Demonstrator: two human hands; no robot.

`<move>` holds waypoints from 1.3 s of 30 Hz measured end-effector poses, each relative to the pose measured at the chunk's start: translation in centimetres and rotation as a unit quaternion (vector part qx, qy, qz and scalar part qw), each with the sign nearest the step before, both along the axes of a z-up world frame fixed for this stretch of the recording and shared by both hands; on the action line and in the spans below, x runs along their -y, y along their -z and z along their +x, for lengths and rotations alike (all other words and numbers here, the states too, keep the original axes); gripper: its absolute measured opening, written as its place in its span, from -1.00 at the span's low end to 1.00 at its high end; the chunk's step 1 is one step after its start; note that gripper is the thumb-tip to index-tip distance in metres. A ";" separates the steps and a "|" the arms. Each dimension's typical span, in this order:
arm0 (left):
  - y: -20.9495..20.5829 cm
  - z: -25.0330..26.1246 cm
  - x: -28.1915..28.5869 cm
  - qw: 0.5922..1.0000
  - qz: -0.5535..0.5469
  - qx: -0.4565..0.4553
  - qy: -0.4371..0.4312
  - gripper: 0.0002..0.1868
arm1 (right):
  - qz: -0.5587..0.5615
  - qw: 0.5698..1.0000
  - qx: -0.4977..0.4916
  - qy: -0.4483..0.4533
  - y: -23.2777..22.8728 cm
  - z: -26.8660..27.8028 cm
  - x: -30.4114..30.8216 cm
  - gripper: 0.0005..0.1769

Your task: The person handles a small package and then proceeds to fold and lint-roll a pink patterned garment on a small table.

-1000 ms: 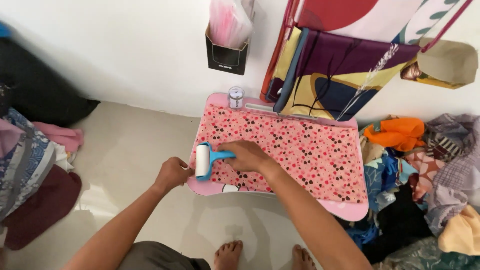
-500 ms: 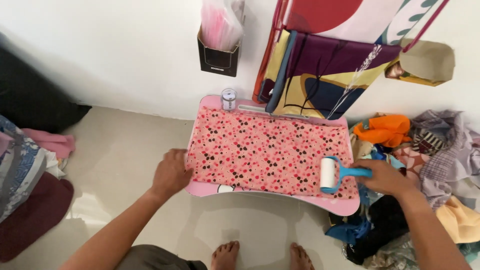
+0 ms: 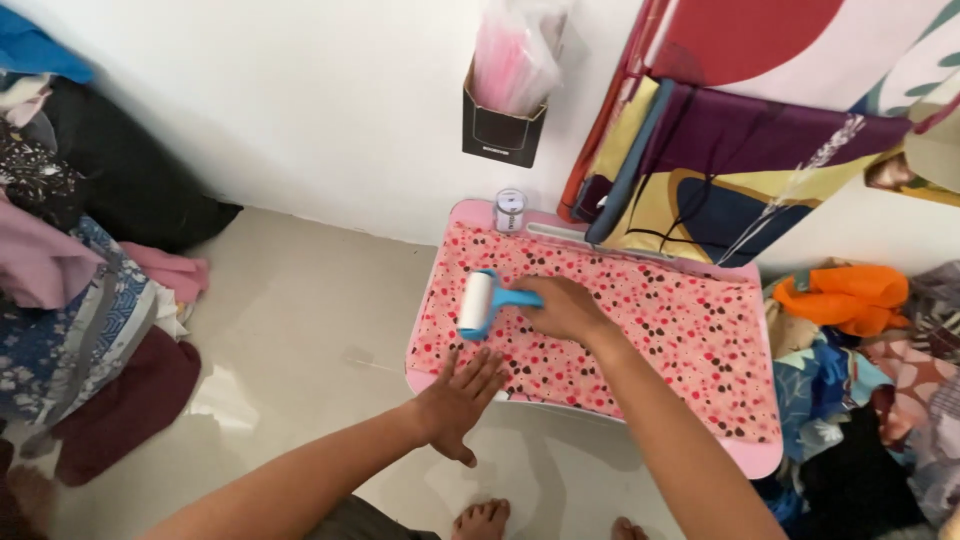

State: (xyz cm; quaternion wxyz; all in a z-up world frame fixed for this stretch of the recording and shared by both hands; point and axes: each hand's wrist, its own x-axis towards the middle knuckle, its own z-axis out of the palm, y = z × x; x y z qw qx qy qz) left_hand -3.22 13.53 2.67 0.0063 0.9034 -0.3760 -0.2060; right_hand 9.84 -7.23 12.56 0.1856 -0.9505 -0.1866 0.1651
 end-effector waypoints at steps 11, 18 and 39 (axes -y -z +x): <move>-1.3 0.2 0.1 0.998 0.014 -0.063 -0.015 0.54 | -0.025 0.999 0.029 -0.013 0.4 1.2 1.1 -0.57; -2.6 0.1 0.0 0.995 0.002 -0.094 -0.022 0.52 | 0.011 0.996 0.036 0.081 -0.5 -1.5 7.2 -0.53; -2.4 5.0 1.3 0.991 -0.012 -0.050 -0.124 -0.20 | 0.052 0.991 0.120 0.014 0.4 3.3 14.0 -0.50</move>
